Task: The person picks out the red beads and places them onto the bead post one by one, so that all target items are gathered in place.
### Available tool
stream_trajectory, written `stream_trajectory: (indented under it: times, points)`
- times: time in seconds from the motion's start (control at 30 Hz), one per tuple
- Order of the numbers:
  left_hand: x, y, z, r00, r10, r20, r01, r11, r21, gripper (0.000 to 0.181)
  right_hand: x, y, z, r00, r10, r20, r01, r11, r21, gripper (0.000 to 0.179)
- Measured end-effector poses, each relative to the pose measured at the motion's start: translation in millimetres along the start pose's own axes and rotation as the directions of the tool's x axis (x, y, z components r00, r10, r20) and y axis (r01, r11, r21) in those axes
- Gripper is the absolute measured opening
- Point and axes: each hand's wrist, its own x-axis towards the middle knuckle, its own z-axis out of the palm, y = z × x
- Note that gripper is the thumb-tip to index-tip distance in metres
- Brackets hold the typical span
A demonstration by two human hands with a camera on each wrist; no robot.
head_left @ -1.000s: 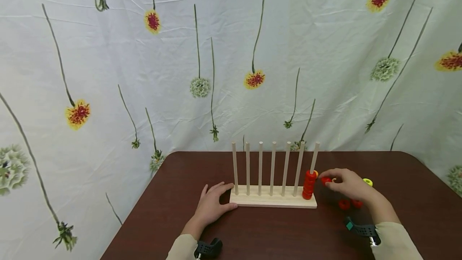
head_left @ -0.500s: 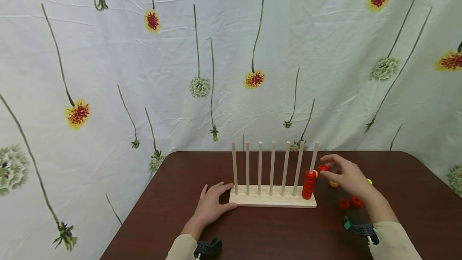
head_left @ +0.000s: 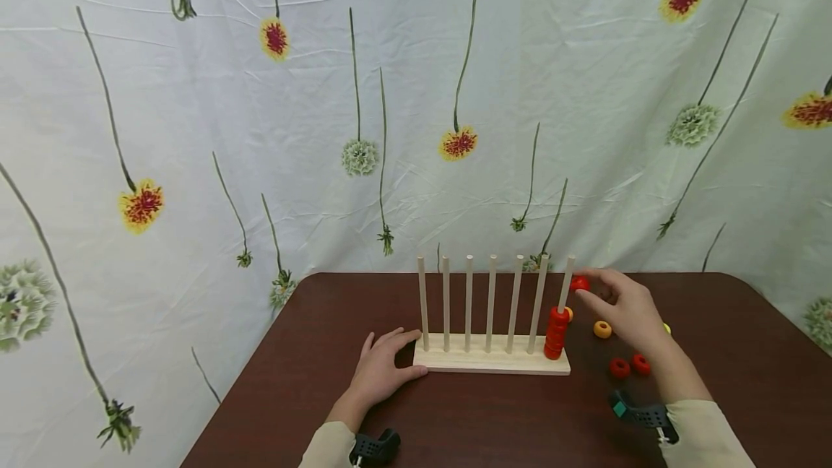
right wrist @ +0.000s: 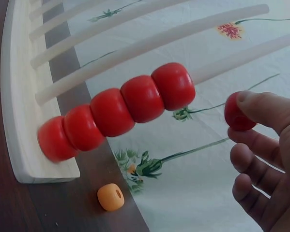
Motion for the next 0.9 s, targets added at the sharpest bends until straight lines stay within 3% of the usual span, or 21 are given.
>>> stream_trajectory:
  times: [0.13,0.5,0.9]
  points:
    - [0.1,0.4,0.2,1.0,-0.002,-0.002,0.002,1.0,0.001,0.066,-0.5,-3,1,0.998,-0.024,-0.052,0.025,1.0,0.018,0.036]
    - [0.5,-0.8,1.1,1.0,0.0,-0.008,0.0,1.0,0.012,0.067,0.0,-23,-1,0.99,0.042,-0.136,-0.026,0.993,0.115,0.033]
    - [0.2,-1.6,1.4,1.0,-0.008,-0.002,0.008,1.0,0.005,0.067,2.2,-34,-2,0.954,0.016,-0.3,0.024,0.991,0.129,0.033]
